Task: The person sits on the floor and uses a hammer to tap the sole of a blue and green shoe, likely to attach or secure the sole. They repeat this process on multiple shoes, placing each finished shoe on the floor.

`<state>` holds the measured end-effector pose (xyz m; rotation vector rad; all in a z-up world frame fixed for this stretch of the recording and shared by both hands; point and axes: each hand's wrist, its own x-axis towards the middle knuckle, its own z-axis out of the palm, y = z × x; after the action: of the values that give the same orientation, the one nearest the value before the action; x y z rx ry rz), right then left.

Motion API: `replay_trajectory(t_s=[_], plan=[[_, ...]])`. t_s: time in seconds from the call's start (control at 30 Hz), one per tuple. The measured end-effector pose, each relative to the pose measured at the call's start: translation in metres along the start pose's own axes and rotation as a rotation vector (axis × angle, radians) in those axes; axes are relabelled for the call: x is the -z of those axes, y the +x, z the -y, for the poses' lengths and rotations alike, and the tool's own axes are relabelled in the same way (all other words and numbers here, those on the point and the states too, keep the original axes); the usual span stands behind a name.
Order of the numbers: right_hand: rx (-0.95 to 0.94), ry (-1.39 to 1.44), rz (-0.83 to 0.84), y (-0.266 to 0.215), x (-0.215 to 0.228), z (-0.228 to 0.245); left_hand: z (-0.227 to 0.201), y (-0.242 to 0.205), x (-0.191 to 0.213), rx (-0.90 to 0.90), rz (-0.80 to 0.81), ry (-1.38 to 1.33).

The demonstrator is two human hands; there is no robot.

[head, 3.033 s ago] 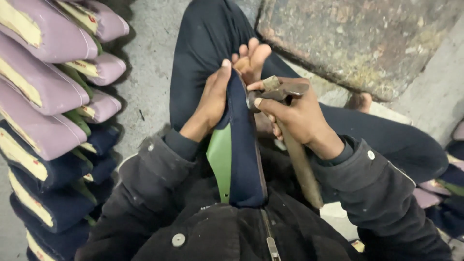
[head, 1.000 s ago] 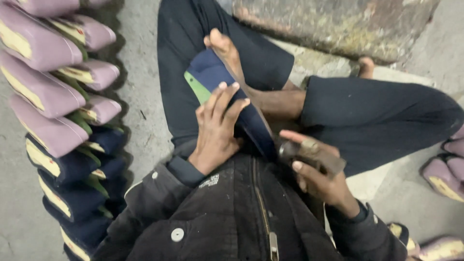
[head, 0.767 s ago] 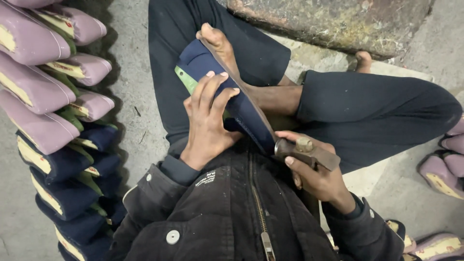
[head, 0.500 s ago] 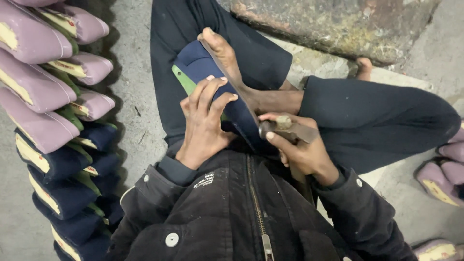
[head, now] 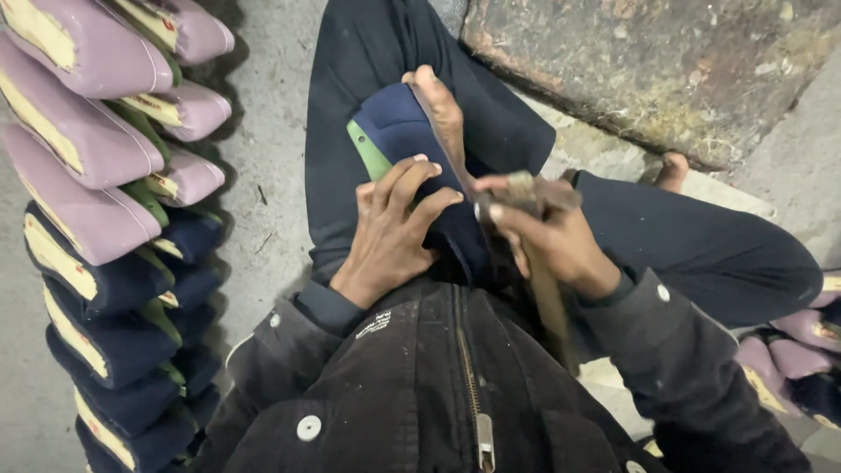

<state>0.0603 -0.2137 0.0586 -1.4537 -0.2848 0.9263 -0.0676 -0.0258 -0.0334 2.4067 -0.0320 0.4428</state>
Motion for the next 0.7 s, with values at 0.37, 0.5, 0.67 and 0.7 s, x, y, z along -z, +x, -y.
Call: replay_trajectory(t_s=[0.37,0.5,0.67,0.7], plan=[[0.070,-0.215,0.039,-0.004,0.010,-0.009,-0.005,0.021,0.009,0.019,-0.105,-0.066],[0.027,-0.179,0.070,0.020,0.006,0.010,0.001,0.021,0.008,0.012,-0.116,-0.010],[-0.040,-0.268,0.131,0.064,0.009,0.023,0.008,0.014,-0.001,0.029,-0.055,-0.021],[-0.041,-0.269,0.136,0.068,0.006,0.027,0.010,0.010,0.001,0.034,-0.058,-0.019]])
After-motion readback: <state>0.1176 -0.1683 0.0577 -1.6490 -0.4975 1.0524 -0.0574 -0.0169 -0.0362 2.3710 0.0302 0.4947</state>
